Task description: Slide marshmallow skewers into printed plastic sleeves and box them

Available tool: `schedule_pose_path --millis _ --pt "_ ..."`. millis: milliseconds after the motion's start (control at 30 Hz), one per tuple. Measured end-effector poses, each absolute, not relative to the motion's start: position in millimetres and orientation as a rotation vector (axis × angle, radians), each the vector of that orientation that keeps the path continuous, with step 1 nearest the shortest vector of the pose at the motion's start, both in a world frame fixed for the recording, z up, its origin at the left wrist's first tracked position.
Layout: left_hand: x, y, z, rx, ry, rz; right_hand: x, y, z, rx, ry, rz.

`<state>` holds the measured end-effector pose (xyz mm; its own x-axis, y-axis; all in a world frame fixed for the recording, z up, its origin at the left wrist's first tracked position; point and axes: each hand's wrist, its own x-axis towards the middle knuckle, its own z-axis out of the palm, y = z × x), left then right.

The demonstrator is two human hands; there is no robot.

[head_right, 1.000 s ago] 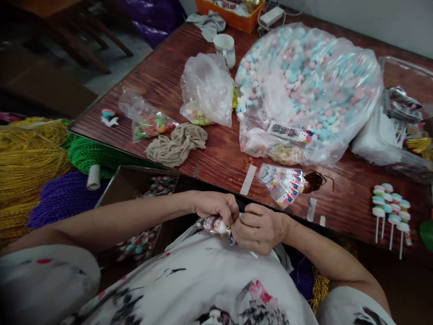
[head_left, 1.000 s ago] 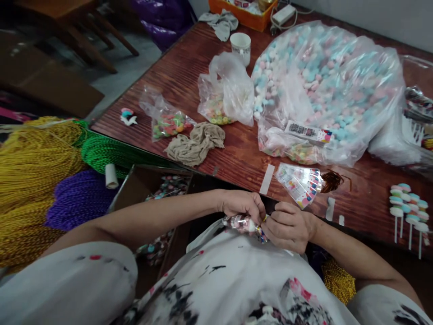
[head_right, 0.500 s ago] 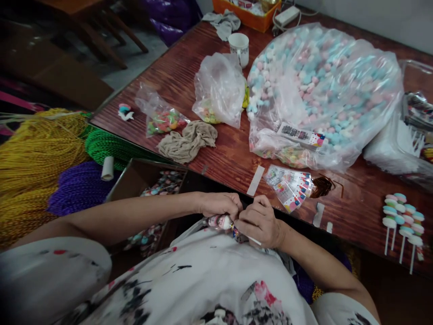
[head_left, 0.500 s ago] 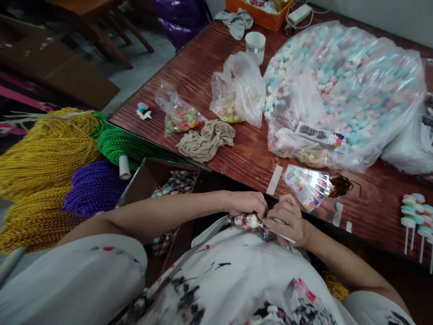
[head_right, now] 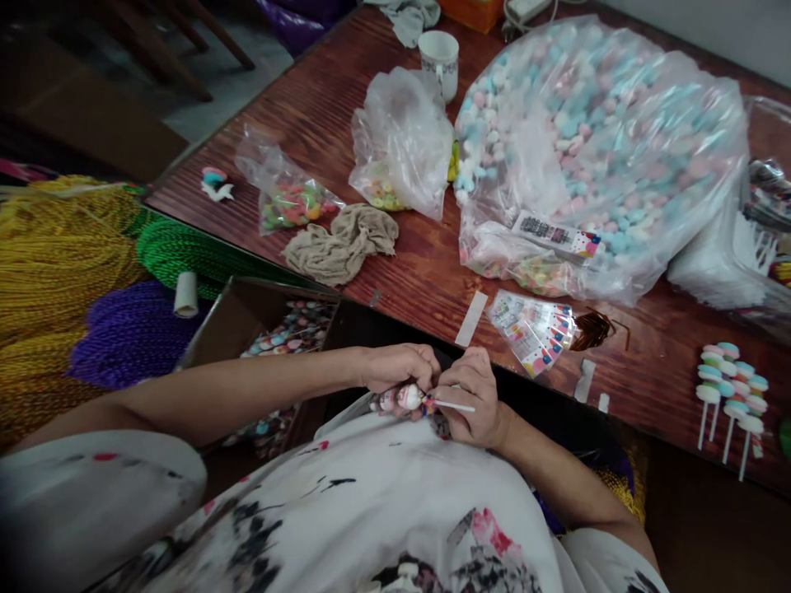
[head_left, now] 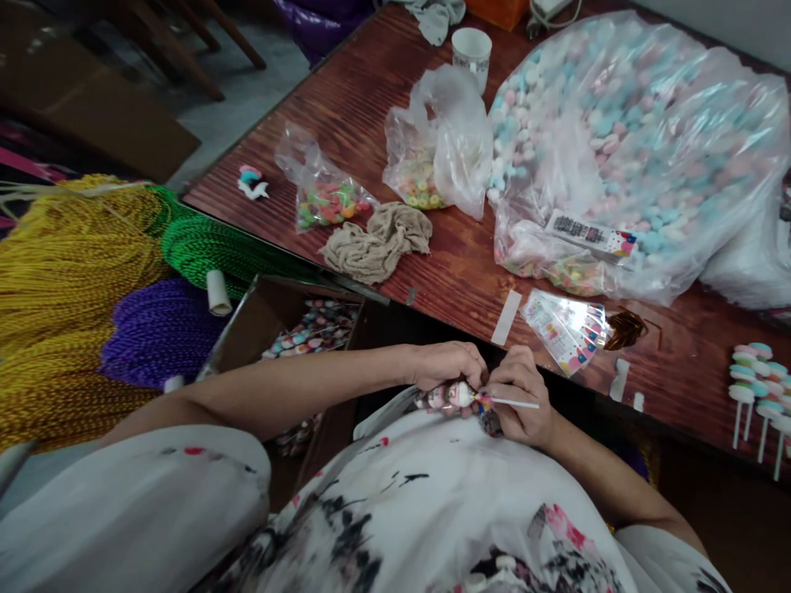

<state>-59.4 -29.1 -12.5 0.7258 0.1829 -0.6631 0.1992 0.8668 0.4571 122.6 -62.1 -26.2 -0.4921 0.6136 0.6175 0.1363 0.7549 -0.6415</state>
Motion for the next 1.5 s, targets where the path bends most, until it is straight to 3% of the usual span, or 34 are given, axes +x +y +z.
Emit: schedule_pose_path --millis 533,800,967,1167,1267,1367,1500 --pt "-60 -66 -9 0.579 0.975 0.402 90 -84 -25 -0.592 -2.061 0.402" --pt "-58 -83 1 0.652 0.84 0.494 86 -101 -3 -0.583 -2.04 0.521" --pt "-69 -85 2 0.777 0.769 0.46 101 -98 7 -0.51 -2.321 0.143" --pt "-105 -70 19 1.226 0.453 0.077 121 -90 42 -0.21 -2.514 -0.2" --pt "-116 -70 48 1.804 0.596 0.382 120 -88 55 -0.212 -2.583 -0.145" --pt "-116 -85 68 2.544 0.742 0.827 118 -80 54 -0.442 -2.604 0.134" --pt "-103 -107 48 2.84 0.575 1.007 119 -62 36 -0.844 -2.562 0.346"
